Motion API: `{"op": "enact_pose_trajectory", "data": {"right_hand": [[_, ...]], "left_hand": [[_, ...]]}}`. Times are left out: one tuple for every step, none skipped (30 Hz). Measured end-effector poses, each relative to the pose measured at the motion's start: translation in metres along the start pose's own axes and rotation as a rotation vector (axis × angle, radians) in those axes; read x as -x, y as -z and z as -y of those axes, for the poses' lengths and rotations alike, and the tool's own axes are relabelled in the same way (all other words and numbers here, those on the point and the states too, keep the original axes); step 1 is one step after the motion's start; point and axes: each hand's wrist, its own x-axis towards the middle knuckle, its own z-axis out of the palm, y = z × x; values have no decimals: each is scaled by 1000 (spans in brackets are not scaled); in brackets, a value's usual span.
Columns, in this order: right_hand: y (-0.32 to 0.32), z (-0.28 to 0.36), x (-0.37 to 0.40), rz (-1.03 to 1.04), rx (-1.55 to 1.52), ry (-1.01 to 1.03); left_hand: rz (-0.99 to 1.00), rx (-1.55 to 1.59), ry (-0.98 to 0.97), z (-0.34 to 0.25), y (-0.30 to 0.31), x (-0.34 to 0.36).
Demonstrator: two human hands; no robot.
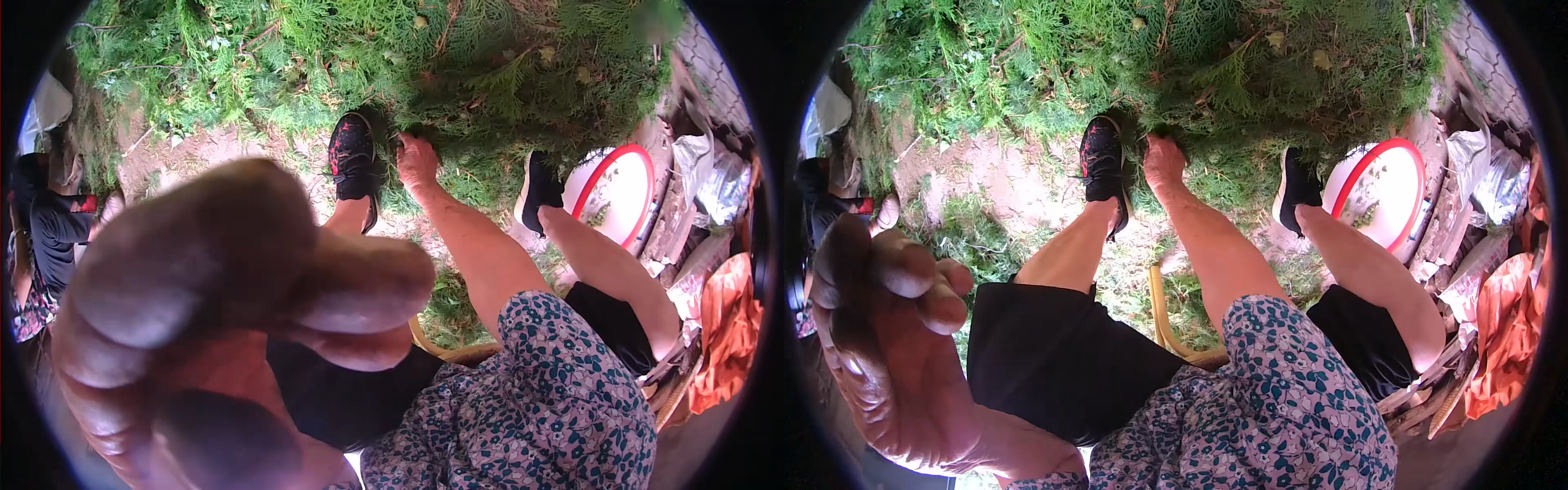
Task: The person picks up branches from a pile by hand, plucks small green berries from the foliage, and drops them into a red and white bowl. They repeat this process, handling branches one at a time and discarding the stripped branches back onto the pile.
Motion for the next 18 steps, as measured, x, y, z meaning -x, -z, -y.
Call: {"op": "enact_pose_trajectory", "data": {"right_hand": [[-2, -4, 1, -25, 31, 47], [-2, -8, 4, -28, 33, 46], [0, -12, 9, -35, -151, 43], [4, -16, 14, -44, -333, 42], [36, 0, 23, 186, -474, -267], [40, -9, 32, 174, -470, -266], [44, -25, 41, 88, -558, -219], [64, -29, 51, -1, -642, -173], [91, -37, 60, -36, -734, -243], [94, -66, 55, -191, -736, -283], [111, -92, 52, -356, -722, -212], [158, -84, 53, -412, -846, -363], [173, -121, 42, -555, -897, -360], [212, -115, 44, -640, -933, -460], [232, -142, 35, -809, -648, -437], [249, -167, 31, -933, -551, -387], [258, -210, 23, -1006, -477, -385], [275, -217, 25, -1012, -167, -626]], "left_hand": [[36, -4, 12, -1, -2, -2], [72, -9, 24, -2, -4, -3], [48, 8, 9, -2, -7, -4], [55, 101, -11, -1, -7, -7], [64, 195, -31, 2, -5, -7], [75, 288, -49, 4, -5, -10], [76, 177, -92, 3, -6, -11], [83, 221, -111, 5, -10, -13], [91, 265, -130, 7, -12, -13], [100, 309, -149, 8, -15, -15], [91, 332, -140, 7, -20, -16], [113, 325, -120, 7, -22, -17], [136, 318, -100, 6, -25, -19], [159, 310, -80, 5, -27, -20], [180, 282, -34, 4, -29, -21], [186, 268, -21, 4, -33, -22], [191, 255, -7, 4, -38, -22], [197, 241, 6, 4, -42, -23]]}}
